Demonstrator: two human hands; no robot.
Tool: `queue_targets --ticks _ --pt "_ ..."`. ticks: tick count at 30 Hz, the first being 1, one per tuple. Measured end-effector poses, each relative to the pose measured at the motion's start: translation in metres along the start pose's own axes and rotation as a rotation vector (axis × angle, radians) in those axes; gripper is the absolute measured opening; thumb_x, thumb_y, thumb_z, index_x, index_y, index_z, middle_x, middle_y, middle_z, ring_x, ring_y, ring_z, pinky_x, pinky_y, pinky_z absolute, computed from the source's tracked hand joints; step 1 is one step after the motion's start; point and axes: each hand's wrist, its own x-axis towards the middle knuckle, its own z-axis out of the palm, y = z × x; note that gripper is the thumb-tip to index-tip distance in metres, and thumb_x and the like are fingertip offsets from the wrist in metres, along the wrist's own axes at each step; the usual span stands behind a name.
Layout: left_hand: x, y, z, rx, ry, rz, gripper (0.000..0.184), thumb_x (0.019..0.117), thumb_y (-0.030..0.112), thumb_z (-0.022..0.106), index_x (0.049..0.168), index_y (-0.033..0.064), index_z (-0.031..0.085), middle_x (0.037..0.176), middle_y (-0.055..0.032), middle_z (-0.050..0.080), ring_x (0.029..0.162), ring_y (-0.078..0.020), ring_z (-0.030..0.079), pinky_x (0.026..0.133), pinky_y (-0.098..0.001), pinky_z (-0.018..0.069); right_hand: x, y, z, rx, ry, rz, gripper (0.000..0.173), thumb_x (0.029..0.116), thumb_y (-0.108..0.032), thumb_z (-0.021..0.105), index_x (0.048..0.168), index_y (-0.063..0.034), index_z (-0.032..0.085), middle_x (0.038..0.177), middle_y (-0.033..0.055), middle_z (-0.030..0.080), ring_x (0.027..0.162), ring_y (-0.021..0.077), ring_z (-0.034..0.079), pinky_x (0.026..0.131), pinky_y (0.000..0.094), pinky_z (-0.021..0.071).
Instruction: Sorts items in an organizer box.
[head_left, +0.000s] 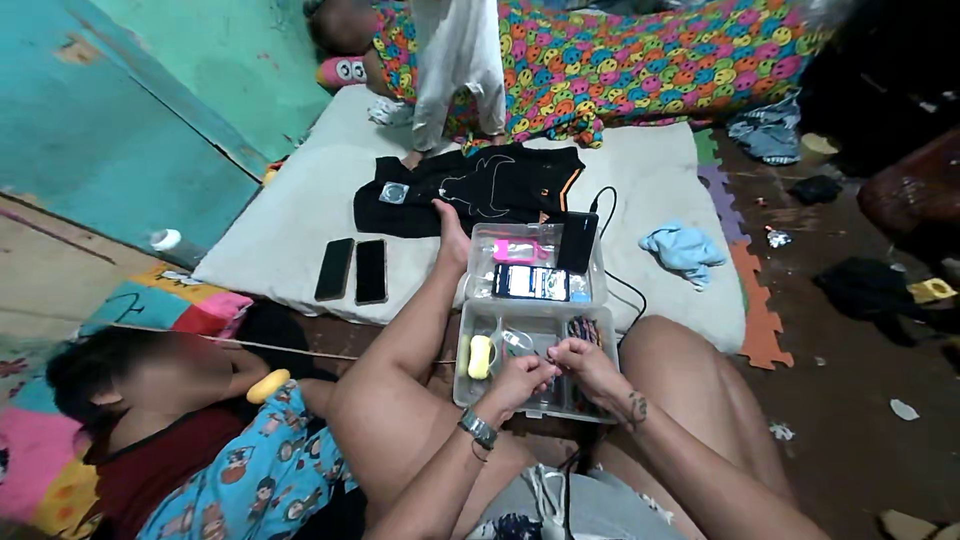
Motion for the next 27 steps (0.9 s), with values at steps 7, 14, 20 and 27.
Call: queue_targets --ticks 7,14,20,27 --pt "0.002 -0.006 0.003 0.183 0.042 0.058 0.022 0.1024 0.018 0.060 0.104 -0.0014 0.070 0.091 -0.0041 0.066 0.079 -0.0078 0.059 0.078 -0.0271 0.0511 0.001 0.005 -0.001 -0.062 0.039 0.010 0.012 0.1015 -0.011 0.061 0.094 -0.0015 0.059 0.084 0.0056 0.064 0.071 0.0118 0.061 0.070 0.0297 0.0538" --pt "0.001 -0.006 -0.003 0.018 -0.003 -0.022 0.017 0.1027 0.016 0.059 0.102 0.0015 0.068 0.086 0.0016 0.064 0.074 -0.0045 0.059 0.072 -0.0228 0.0509 -0.002 0.002 -0.003 -0.092 -0.041 -0.031 0.009 0.0987 -0.004 0.062 0.093 0.0013 0.067 0.092 0.0065 0.070 0.080 0.0114 0.066 0.078 0.0295 0.0564" --pt "0.001 -0.003 0.004 0.369 0.063 0.092 0.025 0.1007 0.022 0.064 0.103 -0.0013 0.072 0.093 -0.0096 0.068 0.085 -0.0143 0.062 0.084 -0.0354 0.0512 -0.002 0.008 0.005 0.027 0.112 0.000 0.021 0.0933 -0.001 0.068 0.078 -0.0039 0.055 0.073 0.0041 0.063 0.064 0.0110 0.059 0.064 0.0284 0.0527" --pt "0.002 -0.008 0.000 0.204 0.046 0.043 0.021 0.1032 0.018 0.059 0.104 -0.0001 0.069 0.092 -0.0043 0.066 0.079 -0.0089 0.060 0.077 -0.0282 0.0522 -0.002 0.005 -0.002 -0.126 -0.023 0.025 0.016 0.1039 -0.013 0.057 0.110 0.0001 0.064 0.100 0.0067 0.066 0.082 0.0110 0.062 0.077 0.0292 0.0539"
